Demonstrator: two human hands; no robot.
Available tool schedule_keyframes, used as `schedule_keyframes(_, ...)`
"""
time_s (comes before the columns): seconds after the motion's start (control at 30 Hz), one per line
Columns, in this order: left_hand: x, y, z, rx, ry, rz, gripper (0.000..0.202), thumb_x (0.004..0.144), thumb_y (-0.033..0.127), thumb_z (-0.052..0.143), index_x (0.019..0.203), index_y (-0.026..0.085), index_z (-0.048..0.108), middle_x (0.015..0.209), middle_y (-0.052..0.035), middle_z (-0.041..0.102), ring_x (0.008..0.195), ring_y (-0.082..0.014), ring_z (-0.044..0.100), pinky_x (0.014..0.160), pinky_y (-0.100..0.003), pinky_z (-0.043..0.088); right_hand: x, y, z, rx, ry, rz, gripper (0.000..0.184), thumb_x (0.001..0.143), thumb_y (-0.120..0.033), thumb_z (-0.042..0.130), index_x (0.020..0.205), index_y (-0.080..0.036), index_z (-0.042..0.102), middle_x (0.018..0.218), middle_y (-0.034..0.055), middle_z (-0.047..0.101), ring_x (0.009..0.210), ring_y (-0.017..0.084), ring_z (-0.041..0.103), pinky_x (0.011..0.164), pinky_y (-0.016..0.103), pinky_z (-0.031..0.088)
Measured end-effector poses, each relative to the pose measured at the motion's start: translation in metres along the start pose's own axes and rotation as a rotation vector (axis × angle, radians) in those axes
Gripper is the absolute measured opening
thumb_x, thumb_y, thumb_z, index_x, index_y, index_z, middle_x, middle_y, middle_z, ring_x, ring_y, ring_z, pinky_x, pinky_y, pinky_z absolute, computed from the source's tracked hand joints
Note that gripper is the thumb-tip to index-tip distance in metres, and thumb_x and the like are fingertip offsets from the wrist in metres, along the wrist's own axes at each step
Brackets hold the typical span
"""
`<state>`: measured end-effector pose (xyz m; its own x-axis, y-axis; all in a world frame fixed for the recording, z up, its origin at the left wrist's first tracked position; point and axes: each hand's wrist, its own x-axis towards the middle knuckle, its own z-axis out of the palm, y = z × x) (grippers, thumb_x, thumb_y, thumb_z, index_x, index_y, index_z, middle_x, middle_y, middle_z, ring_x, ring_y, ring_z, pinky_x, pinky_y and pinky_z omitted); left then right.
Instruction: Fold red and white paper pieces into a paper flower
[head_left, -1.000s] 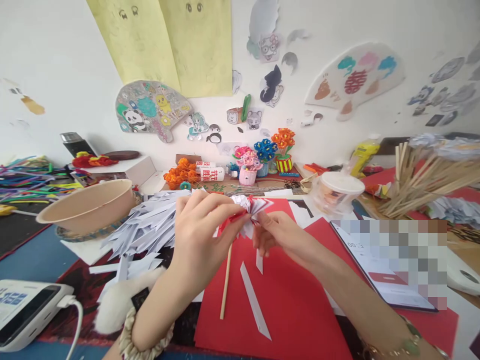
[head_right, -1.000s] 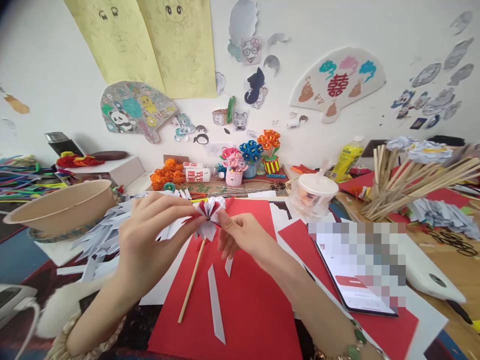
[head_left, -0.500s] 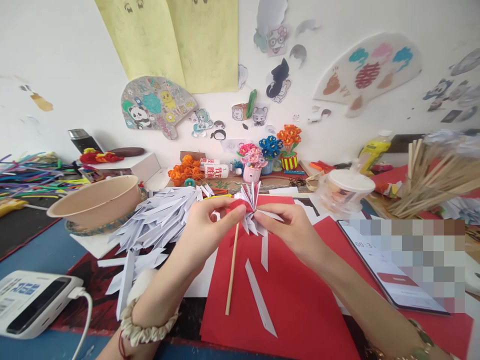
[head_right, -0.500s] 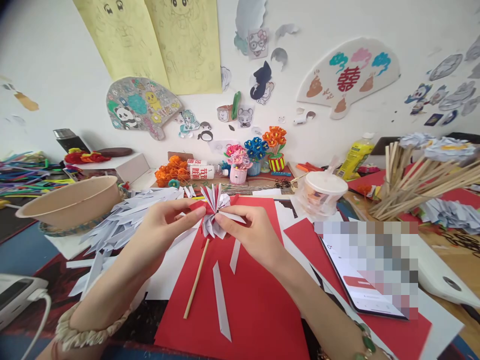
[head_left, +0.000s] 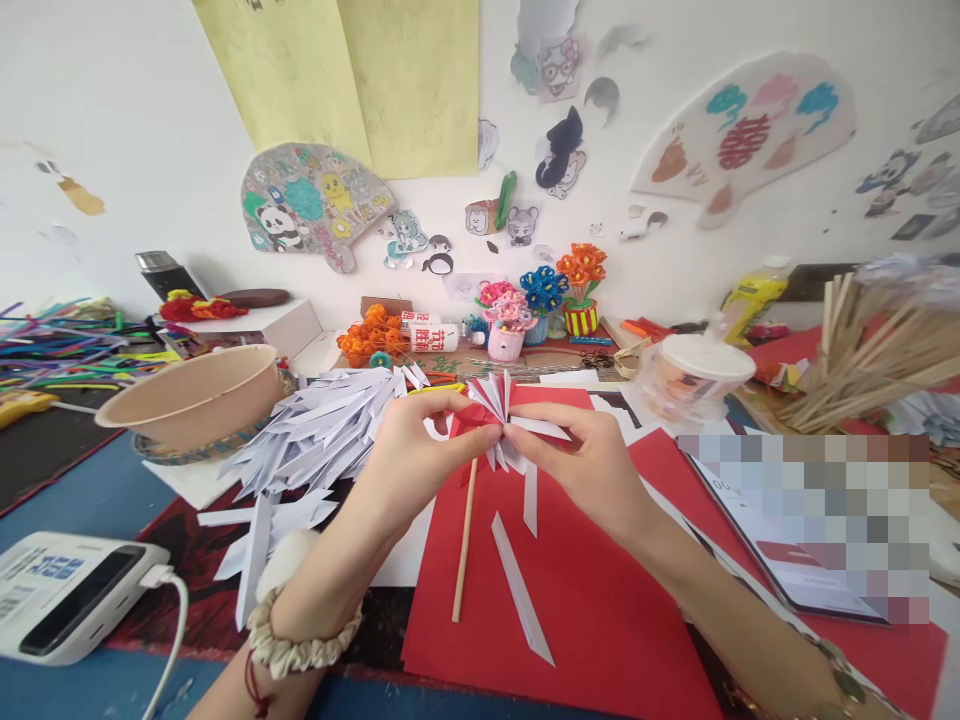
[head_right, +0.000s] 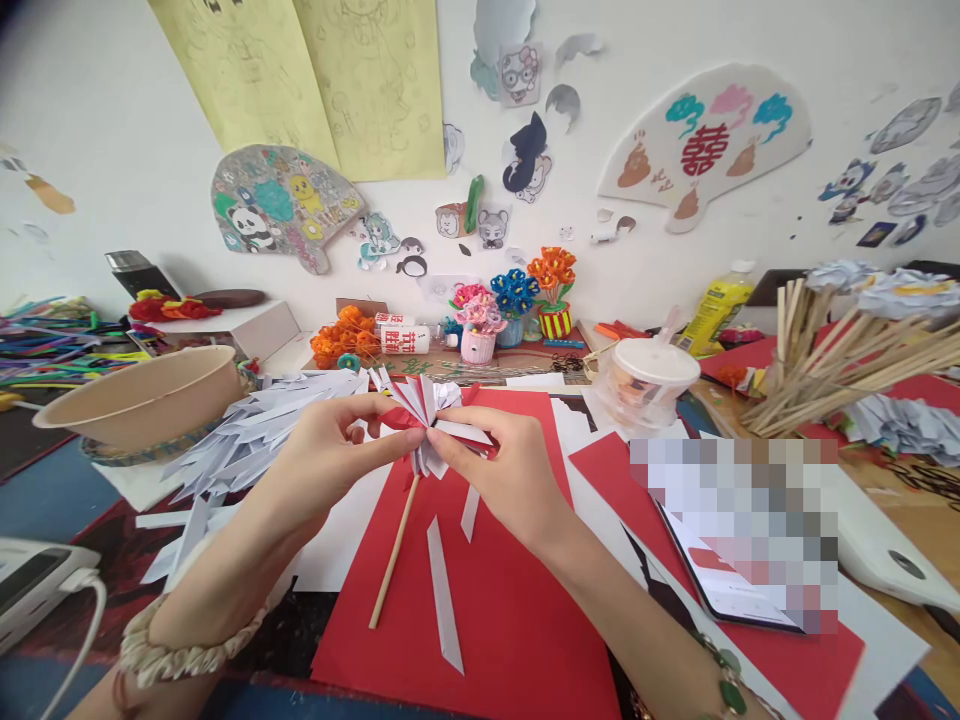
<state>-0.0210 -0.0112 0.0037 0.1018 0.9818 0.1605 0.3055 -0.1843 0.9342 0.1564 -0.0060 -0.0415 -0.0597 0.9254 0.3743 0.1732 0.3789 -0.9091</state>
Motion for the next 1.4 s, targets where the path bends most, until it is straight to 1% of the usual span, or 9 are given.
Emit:
schedule_keyframes(0.23,0.0003,-0.0008,0.0013,-0.113,-0.019,-0.054,0.019,0.069,0.033,0.08,0.069,0.017,0.07,0.074,-0.004,0.07,0.069,-0.0169,0.057,0.065,-0.029,0.042,0.0001,-0.0007,0.0007,-0.017,0.023,-0.02,0.02,0.079,-0.037,0.078,0.093,-0.024,0.08,0.098,0.0071,0.081,0.093,0.029,0.075,0.077,0.042,0.062)
schedule_keyframes(0.5,-0.0009,0.0001,0.0022,-0.159,-0.009,-0.096,0.02,0.068,0.034,0.08,0.072,0.016,0.072,0.075,-0.0048,0.068,0.069,-0.0166,0.056,0.063,-0.028,0.042,-0.0033,-0.0013,0.0015,-0.068,0.034,-0.097,0.015,0.083,-0.035,0.075,0.093,-0.024,0.079,0.095,0.006,0.081,0.087,0.027,0.075,0.074,0.039,0.061)
schedule_keyframes(0.77,0.0007,-0.0026,0.0011,-0.228,-0.024,-0.126,0.02,0.065,0.033,0.079,0.068,0.016,0.068,0.076,-0.0056,0.068,0.073,-0.0183,0.058,0.073,-0.033,0.043,-0.0065,-0.0031,0.004,-0.18,0.104,-0.325,0.009,0.085,-0.024,0.073,0.093,-0.022,0.077,0.09,0.0049,0.08,0.079,0.023,0.075,0.071,0.036,0.061)
schedule_keyframes(0.93,0.0017,-0.0045,0.0027,-0.182,-0.001,-0.098,0.018,0.066,0.032,0.078,0.069,0.016,0.07,0.073,-0.0034,0.065,0.07,-0.0162,0.052,0.069,-0.031,0.038,-0.0079,-0.0025,0.0056,-0.246,0.176,-0.495,0.008,0.085,-0.016,0.071,0.091,-0.017,0.076,0.081,0.0048,0.08,0.069,0.02,0.074,0.061,0.03,0.061)
schedule_keyframes(1.0,0.0012,-0.0042,0.0037,-0.14,0.031,-0.059,0.017,0.068,0.032,0.077,0.068,0.016,0.071,0.071,-0.0019,0.063,0.067,-0.0142,0.047,0.068,-0.03,0.036,-0.0072,-0.0019,0.0052,-0.229,0.176,-0.462,0.008,0.085,-0.016,0.071,0.091,-0.017,0.077,0.083,0.005,0.08,0.071,0.019,0.074,0.063,0.029,0.061)
schedule_keyframes(1.07,0.0006,-0.0039,0.0044,-0.117,0.033,-0.03,0.017,0.07,0.033,0.076,0.069,0.017,0.071,0.069,-0.0009,0.062,0.066,-0.0135,0.045,0.068,-0.03,0.035,-0.006,-0.001,0.0044,-0.178,0.154,-0.363,0.009,0.084,-0.019,0.073,0.091,-0.017,0.077,0.086,0.0048,0.081,0.074,0.019,0.075,0.065,0.028,0.062)
schedule_keyframes(1.2,-0.0001,-0.0044,0.0051,-0.163,-0.018,-0.055,0.015,0.07,0.03,0.077,0.071,0.016,0.072,0.072,-0.0024,0.065,0.07,-0.0157,0.052,0.07,-0.031,0.038,-0.0046,0.0008,0.0041,-0.11,0.112,-0.216,0.011,0.082,-0.024,0.075,0.091,-0.018,0.078,0.089,0.0045,0.081,0.079,0.02,0.077,0.068,0.027,0.063)
schedule_keyframes(1.3,-0.0005,-0.0043,0.0066,-0.215,-0.011,-0.066,0.014,0.069,0.027,0.078,0.067,0.015,0.07,0.071,-0.0026,0.066,0.07,-0.0155,0.055,0.071,-0.03,0.04,-0.0055,0.0009,0.0046,-0.126,0.126,-0.217,0.013,0.082,-0.024,0.075,0.093,-0.018,0.078,0.09,0.0049,0.081,0.081,0.02,0.076,0.072,0.03,0.064)
schedule_keyframes(1.4,-0.0013,-0.003,0.0081,-0.268,0.011,-0.07,0.015,0.067,0.025,0.079,0.063,0.015,0.069,0.067,-0.001,0.065,0.068,-0.014,0.054,0.07,-0.028,0.04,-0.0065,0.0007,0.0048,-0.162,0.14,-0.289,0.011,0.083,-0.023,0.074,0.092,-0.017,0.078,0.089,0.0054,0.081,0.079,0.021,0.076,0.074,0.032,0.063)
